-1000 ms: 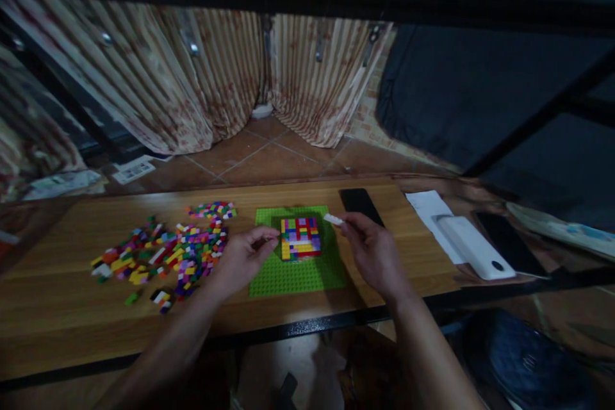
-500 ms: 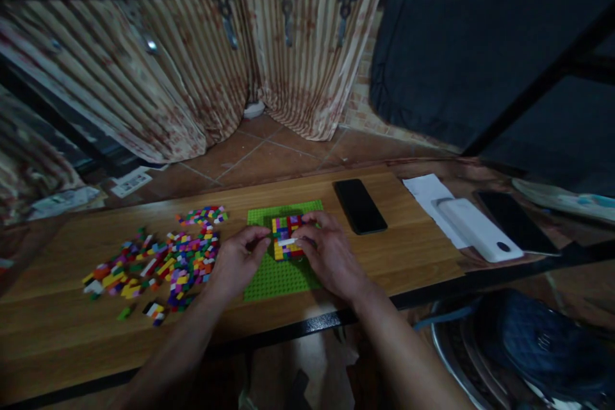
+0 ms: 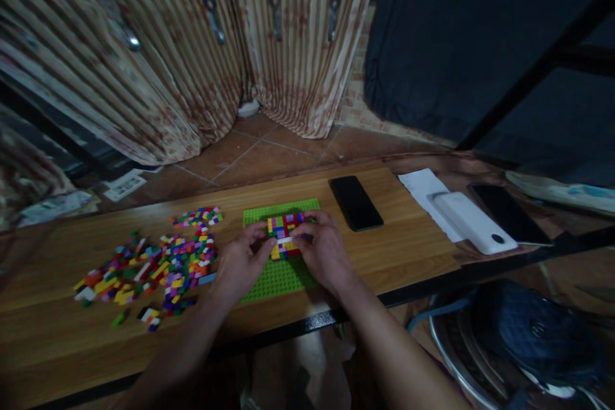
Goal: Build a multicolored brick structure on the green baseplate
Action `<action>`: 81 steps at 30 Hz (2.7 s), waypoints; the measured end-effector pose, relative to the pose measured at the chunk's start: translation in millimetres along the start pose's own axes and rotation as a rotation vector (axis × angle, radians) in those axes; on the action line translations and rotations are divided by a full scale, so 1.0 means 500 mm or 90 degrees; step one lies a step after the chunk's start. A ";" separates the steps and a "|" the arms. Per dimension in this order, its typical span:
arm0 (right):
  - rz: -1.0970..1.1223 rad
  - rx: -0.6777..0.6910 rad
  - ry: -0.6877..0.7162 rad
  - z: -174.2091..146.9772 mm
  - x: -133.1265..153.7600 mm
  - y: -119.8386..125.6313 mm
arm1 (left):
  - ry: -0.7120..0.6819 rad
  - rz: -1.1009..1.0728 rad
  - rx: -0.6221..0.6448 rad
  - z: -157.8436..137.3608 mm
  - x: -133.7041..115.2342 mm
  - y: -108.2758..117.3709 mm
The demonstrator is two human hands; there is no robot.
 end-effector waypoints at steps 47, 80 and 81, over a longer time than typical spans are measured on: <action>0.050 -0.097 -0.130 0.001 -0.029 -0.028 | 0.111 -0.042 -0.027 0.008 0.007 -0.028; -0.136 0.180 0.261 -0.057 0.191 -0.230 | 0.111 -0.367 -0.281 0.031 0.131 0.181; -0.157 0.189 0.257 -0.058 0.191 -0.238 | 0.111 -0.369 -0.278 0.030 0.132 0.183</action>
Point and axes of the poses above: each hand's wrist, its own z-axis towards the middle knuckle, its own y-axis out of the back of the hand, x = y × z, the point moved 5 cm from there along z, towards the middle knuckle, and after that the axes turned 5 degrees about y, right-handed, at the moved point
